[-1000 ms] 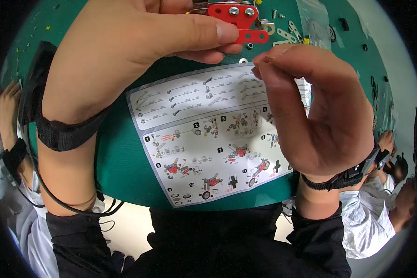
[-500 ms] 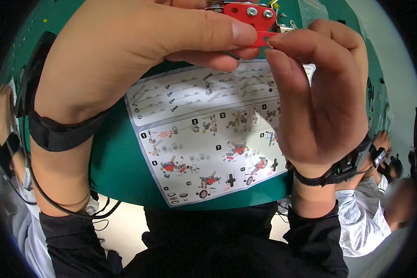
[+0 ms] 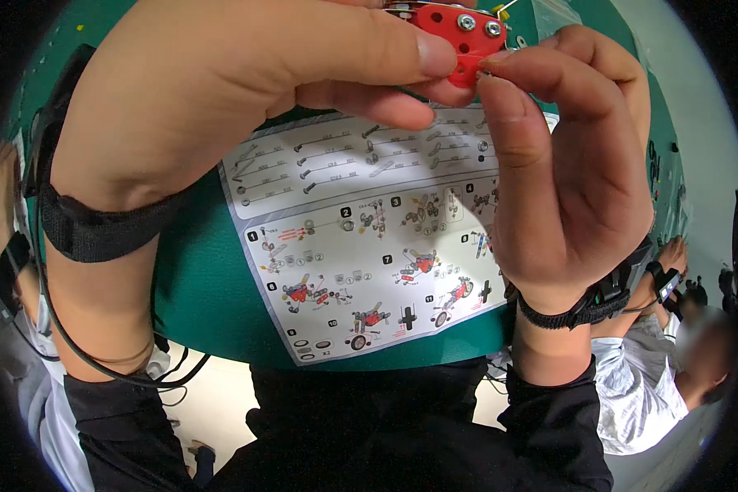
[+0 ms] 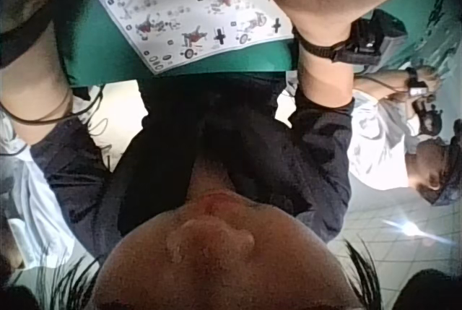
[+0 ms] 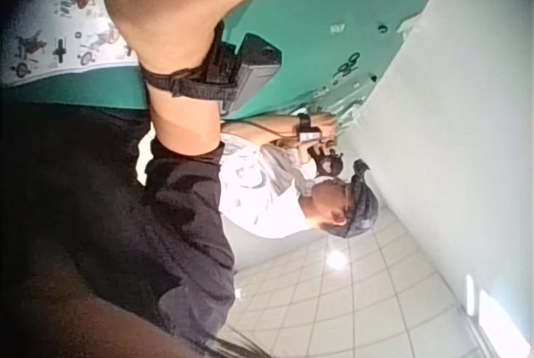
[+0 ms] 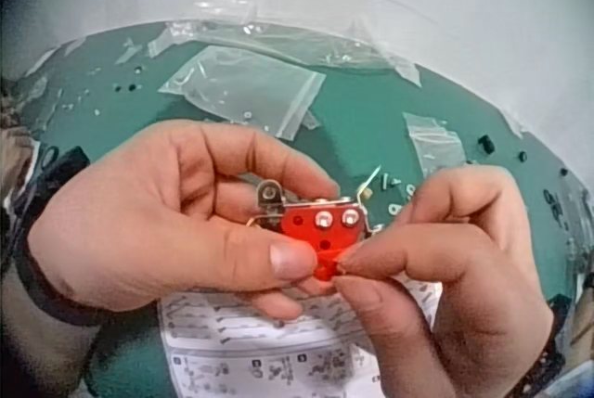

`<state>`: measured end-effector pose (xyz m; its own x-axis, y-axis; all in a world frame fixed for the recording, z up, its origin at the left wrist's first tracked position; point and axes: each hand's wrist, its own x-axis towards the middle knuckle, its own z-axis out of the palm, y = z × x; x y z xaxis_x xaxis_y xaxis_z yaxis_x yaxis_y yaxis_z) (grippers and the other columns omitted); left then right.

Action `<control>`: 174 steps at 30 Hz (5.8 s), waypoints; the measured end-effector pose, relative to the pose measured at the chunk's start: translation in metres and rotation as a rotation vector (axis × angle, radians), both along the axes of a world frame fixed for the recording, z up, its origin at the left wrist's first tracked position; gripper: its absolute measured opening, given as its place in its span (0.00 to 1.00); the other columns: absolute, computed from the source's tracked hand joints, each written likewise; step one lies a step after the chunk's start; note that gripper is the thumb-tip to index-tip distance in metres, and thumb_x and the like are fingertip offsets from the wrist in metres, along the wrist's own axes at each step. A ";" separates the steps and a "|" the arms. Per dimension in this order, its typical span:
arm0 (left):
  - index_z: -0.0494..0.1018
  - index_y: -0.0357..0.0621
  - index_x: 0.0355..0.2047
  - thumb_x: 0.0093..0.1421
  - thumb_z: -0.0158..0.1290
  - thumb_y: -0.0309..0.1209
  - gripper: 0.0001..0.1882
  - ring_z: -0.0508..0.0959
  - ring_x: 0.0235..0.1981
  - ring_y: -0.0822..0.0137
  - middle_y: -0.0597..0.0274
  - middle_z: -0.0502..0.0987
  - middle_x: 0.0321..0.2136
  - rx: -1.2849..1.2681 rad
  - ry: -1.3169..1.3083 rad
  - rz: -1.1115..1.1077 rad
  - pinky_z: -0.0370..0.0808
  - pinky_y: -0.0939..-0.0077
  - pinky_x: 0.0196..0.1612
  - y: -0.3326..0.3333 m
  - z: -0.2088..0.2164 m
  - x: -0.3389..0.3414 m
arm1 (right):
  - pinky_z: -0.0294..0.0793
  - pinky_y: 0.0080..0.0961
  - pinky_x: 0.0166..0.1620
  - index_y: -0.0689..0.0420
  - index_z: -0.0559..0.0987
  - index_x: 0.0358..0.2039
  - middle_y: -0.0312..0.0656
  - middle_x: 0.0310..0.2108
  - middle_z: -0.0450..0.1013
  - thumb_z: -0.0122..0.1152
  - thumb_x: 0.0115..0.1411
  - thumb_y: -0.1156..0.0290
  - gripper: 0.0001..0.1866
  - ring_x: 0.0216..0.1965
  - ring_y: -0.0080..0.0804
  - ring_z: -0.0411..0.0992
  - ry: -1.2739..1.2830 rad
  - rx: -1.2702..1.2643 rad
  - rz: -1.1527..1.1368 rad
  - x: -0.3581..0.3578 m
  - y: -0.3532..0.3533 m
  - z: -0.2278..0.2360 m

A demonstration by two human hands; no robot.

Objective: The person looks at the instructions, opens a plastic bag, and removes a red metal plate. They pick up a small metal assembly, align the red plate against it, and join them by inserting a screw.

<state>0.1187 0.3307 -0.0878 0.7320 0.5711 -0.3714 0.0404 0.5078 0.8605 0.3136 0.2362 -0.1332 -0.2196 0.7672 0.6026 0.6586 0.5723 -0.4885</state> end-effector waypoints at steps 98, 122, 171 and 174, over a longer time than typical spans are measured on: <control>0.70 0.25 0.48 0.62 0.53 0.19 0.15 0.83 0.35 0.70 0.48 0.81 0.35 0.399 0.010 -0.156 0.82 0.80 0.37 -0.005 -0.017 0.023 | 0.72 0.22 0.42 0.63 0.68 0.51 0.50 0.39 0.81 0.61 0.62 0.81 0.18 0.40 0.33 0.79 0.773 -0.427 -0.048 -0.020 -0.026 -0.010; 0.71 0.25 0.47 0.62 0.52 0.19 0.14 0.82 0.34 0.72 0.50 0.81 0.34 0.386 -0.082 -0.075 0.81 0.81 0.35 -0.014 -0.028 0.001 | 0.75 0.21 0.41 0.64 0.78 0.46 0.45 0.38 0.80 0.61 0.61 0.80 0.11 0.37 0.31 0.80 0.982 -0.791 -0.046 0.014 -0.017 -0.005; 0.71 0.26 0.47 0.65 0.53 0.28 0.16 0.83 0.26 0.67 0.49 0.82 0.30 0.082 0.104 -0.075 0.81 0.80 0.29 -0.015 0.000 0.004 | 0.74 0.20 0.44 0.70 0.78 0.44 0.46 0.40 0.78 0.61 0.58 0.90 0.12 0.39 0.27 0.75 -0.226 0.055 -0.030 0.008 -0.012 0.008; 0.76 0.30 0.37 0.65 0.54 0.31 0.12 0.81 0.22 0.71 0.56 0.80 0.23 -0.069 0.150 -0.023 0.79 0.81 0.26 -0.010 0.011 0.002 | 0.73 0.20 0.46 0.71 0.78 0.44 0.46 0.40 0.78 0.59 0.60 0.88 0.11 0.41 0.27 0.75 -0.152 0.004 -0.034 0.004 -0.014 0.005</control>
